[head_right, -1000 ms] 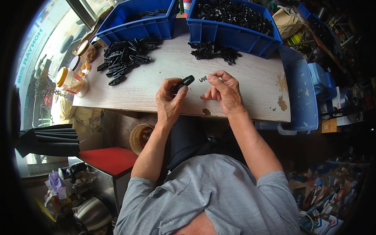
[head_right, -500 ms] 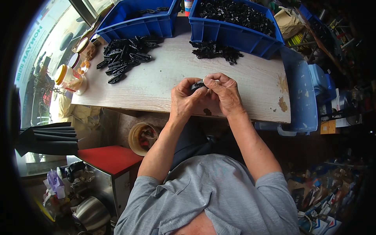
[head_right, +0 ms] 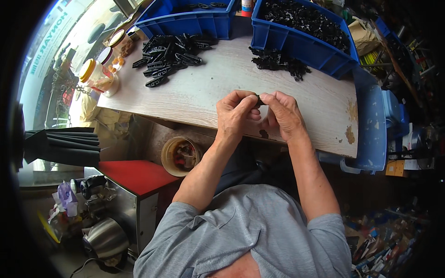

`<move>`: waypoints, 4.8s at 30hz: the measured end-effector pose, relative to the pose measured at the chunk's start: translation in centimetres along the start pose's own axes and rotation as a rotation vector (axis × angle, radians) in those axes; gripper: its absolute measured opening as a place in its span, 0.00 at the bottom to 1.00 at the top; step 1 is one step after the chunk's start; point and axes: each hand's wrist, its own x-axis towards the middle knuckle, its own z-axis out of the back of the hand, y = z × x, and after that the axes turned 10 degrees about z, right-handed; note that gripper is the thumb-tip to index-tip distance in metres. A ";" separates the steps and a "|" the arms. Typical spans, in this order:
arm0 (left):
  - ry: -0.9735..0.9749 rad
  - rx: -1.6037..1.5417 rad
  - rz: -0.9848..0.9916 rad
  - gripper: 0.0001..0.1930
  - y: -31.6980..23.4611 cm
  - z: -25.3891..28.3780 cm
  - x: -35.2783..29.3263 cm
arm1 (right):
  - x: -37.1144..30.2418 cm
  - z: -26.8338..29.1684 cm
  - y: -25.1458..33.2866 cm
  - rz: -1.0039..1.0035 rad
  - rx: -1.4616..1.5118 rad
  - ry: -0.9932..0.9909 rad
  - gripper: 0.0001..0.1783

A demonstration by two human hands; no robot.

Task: Assembling small black plastic parts by manually inserting tiny pins or components into them at a workstation.

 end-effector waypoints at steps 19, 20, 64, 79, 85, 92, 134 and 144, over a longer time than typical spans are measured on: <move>-0.530 0.891 -0.934 0.16 -4.4 5.7 0.4 | -1.7 4.4 0.9 0.135 0.181 -0.235 0.14; -0.653 1.032 -0.964 0.17 -5.9 7.3 0.9 | -1.6 6.3 1.2 0.145 0.172 -0.321 0.15; -0.058 0.531 -0.383 0.12 1.7 -0.4 -0.5 | 7.0 8.3 1.7 -0.004 -0.732 -0.459 0.13; 0.118 0.527 0.029 0.17 1.1 -5.1 6.9 | 1.6 5.8 1.3 0.098 -0.363 -0.146 0.10; 0.183 0.239 0.183 0.07 0.6 -5.1 6.0 | 1.5 6.5 0.2 0.177 -0.281 -0.121 0.14; 0.191 -0.029 0.136 0.06 1.7 -3.4 5.4 | 1.7 5.5 -1.0 0.243 -0.128 -0.083 0.16; 0.225 0.186 -0.094 0.12 1.8 0.2 2.6 | 1.6 2.5 -1.2 0.207 0.149 -0.042 0.08; 0.172 0.328 -0.054 0.10 0.6 0.5 1.9 | 1.6 2.4 -1.8 0.194 0.152 -0.007 0.08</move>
